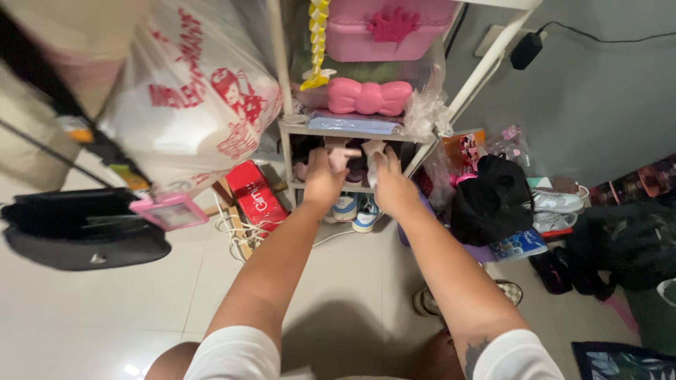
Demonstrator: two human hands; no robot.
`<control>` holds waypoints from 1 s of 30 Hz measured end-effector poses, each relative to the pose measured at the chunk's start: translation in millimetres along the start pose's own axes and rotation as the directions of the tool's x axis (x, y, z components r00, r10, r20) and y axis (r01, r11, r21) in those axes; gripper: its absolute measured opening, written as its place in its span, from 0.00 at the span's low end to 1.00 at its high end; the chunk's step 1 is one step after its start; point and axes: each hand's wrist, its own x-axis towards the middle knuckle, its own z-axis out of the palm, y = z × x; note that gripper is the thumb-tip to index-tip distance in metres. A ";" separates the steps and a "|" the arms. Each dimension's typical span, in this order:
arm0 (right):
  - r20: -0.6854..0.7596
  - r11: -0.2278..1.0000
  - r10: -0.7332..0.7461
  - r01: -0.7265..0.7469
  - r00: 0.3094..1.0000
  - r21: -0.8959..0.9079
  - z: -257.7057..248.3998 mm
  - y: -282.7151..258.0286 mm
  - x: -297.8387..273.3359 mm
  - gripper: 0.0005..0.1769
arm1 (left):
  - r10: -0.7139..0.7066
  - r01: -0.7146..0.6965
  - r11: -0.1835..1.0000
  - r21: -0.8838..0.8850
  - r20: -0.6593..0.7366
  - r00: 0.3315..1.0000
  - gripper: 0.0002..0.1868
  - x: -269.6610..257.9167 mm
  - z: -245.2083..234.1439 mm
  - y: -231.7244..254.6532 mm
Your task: The person sits on the floor and laces a pair of patterned sneakers. They thread the laces through the eyelets, pull them tight, and tie a knot.
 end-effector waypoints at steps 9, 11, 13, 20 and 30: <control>0.187 0.968 -0.028 0.074 0.982 -0.239 47.6 42.5 91.9 0.36 | -0.018 0.014 0.999 0.039 0.123 0.992 0.29 77.1 47.0 -24.5; 0.176 0.972 -0.046 0.084 0.983 -0.218 53.4 49.9 95.4 0.28 | -0.043 0.024 0.993 0.118 0.158 0.987 0.31 87.8 46.3 -29.8; 0.179 0.992 -0.001 0.024 0.984 -0.127 56.1 53.9 92.2 0.29 | -0.064 0.043 0.991 0.123 0.170 0.983 0.34 93.3 43.2 -28.7; 0.116 1.000 -0.006 0.004 0.993 0.012 57.9 51.0 84.2 0.26 | -0.294 0.305 0.952 0.013 0.309 0.905 0.30 101.4 27.6 -2.8; 0.143 0.998 0.005 -0.015 0.990 0.069 24.5 32.1 66.5 0.39 | 0.142 -0.162 0.902 0.401 0.080 0.987 0.21 98.1 39.4 -31.7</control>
